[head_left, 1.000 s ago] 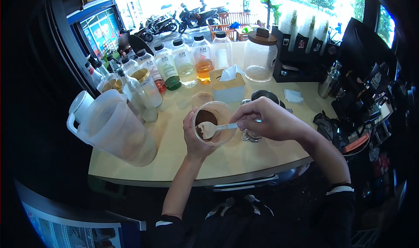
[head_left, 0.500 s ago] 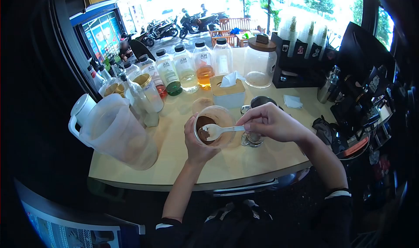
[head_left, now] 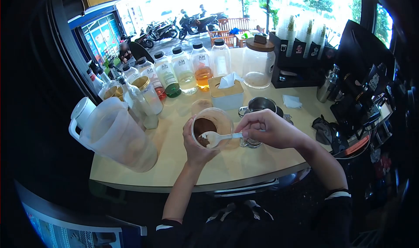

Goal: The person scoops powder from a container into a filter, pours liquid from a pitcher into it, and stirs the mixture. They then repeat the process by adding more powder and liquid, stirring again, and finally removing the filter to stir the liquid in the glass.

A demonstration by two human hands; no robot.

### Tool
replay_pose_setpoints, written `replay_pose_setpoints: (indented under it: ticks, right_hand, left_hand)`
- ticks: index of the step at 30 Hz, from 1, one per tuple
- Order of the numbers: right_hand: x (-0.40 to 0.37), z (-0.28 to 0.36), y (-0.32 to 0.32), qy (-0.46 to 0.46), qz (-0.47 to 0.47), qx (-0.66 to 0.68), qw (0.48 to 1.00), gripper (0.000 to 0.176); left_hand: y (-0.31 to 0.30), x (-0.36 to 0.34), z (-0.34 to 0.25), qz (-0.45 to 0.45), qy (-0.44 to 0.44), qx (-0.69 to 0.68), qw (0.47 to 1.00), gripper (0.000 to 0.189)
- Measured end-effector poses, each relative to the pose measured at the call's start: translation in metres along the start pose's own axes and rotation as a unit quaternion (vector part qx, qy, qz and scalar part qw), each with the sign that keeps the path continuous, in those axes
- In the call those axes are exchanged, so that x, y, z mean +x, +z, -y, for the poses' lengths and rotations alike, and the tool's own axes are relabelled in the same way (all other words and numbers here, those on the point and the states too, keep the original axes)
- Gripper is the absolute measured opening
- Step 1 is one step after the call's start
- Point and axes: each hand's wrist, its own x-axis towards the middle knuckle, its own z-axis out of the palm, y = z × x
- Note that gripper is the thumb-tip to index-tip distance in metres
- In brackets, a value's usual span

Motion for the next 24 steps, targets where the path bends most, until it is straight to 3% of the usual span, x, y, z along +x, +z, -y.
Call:
replay_pose_setpoints:
  ticks: [10,12,24]
  right_hand:
    - [-0.003,-0.002,-0.008,0.012,-0.008,0.054,0.998,0.017]
    - [-0.007,0.001,-0.015,0.026,-0.01,0.085,0.996,0.017]
    - [-0.057,0.006,-0.064,0.083,-0.173,0.05,0.98,0.018]
  left_hand:
    - [-0.001,0.001,-0.004,-0.002,-0.006,0.001,1.0,0.112]
    - [-0.001,0.005,-0.011,0.019,-0.03,-0.06,0.998,0.111]
    - [-0.004,0.005,-0.01,0.005,-0.066,-0.041,0.997,0.108]
